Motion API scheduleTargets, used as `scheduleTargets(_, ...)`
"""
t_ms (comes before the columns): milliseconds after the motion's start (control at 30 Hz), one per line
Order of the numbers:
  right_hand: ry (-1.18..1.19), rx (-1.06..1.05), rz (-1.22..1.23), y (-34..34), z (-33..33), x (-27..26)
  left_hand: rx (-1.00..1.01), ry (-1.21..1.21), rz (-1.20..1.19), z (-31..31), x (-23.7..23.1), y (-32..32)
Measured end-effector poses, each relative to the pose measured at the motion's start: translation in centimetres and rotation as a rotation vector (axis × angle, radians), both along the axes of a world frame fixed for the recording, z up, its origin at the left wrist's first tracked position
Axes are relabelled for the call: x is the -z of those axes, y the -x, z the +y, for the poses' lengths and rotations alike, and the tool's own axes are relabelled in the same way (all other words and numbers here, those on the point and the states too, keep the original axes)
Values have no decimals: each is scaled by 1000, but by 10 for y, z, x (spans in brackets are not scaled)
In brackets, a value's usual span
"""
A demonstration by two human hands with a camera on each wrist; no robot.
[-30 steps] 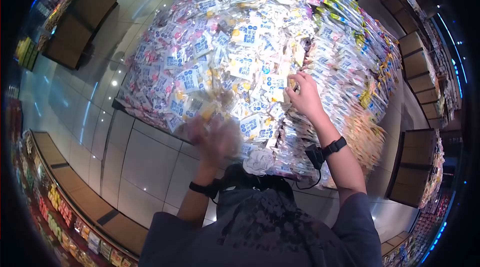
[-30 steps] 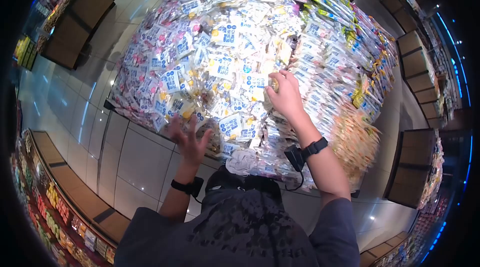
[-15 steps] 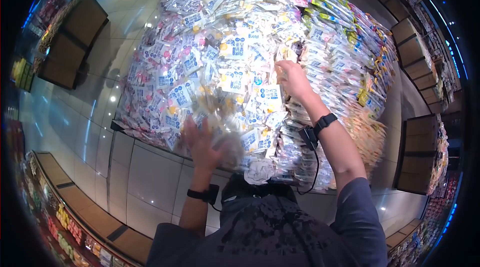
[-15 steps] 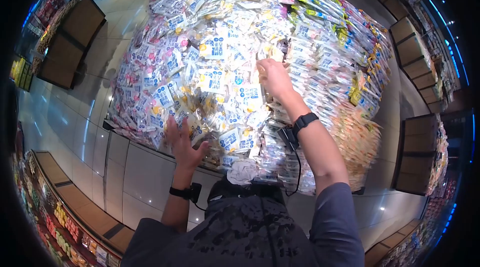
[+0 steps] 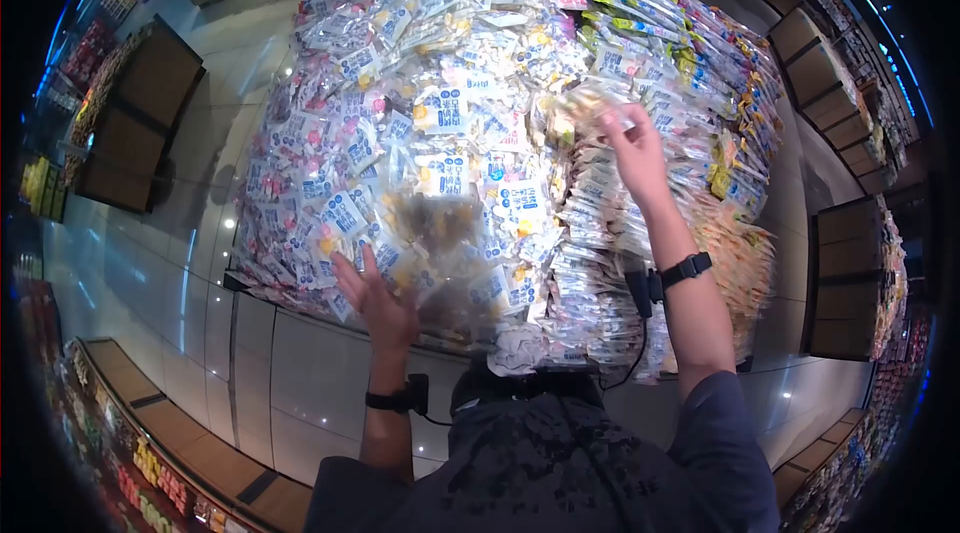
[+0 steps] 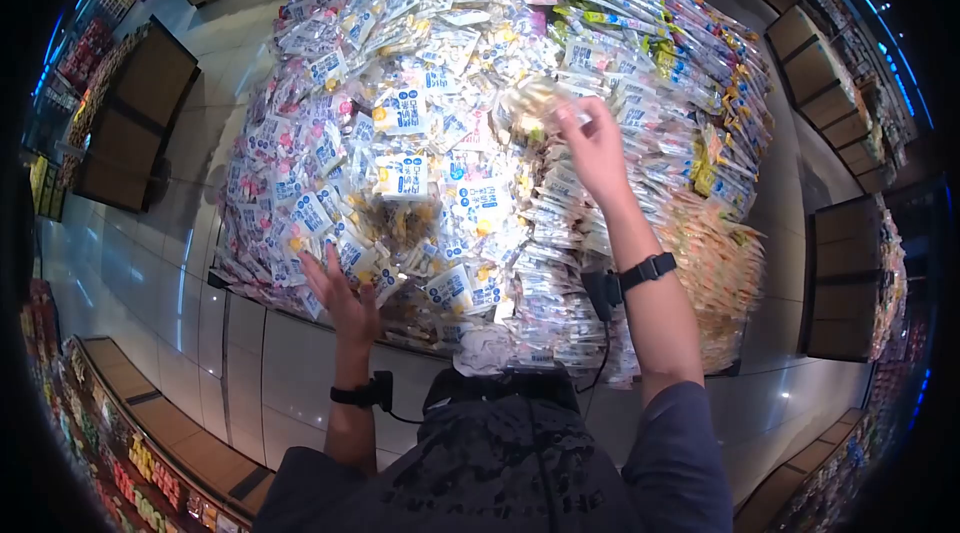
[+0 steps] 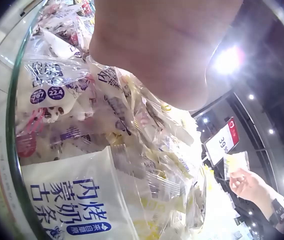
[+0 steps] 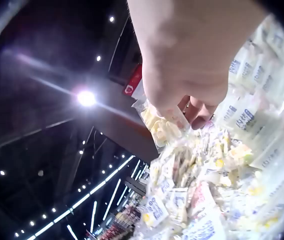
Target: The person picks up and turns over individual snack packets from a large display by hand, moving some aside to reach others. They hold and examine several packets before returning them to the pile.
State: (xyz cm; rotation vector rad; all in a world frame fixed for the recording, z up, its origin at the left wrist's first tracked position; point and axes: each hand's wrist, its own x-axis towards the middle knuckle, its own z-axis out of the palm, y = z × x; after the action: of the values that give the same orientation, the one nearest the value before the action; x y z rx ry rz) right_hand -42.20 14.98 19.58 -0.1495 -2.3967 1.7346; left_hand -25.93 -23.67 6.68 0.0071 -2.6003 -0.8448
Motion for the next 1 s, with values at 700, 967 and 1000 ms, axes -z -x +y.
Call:
scheduleTargets(700, 188, -338, -425, -164, -5, -23, 519, -454, -226, 132, -90, 3)
scheduleTargets(967, -116, -492, -309, -101, -5, -19, 357, -1015, -516, 136, -73, -6)
scheduleTargets(1000, -293, -458, -147, -83, -5, -11, 334, -1083, -513, 135, -75, -9)
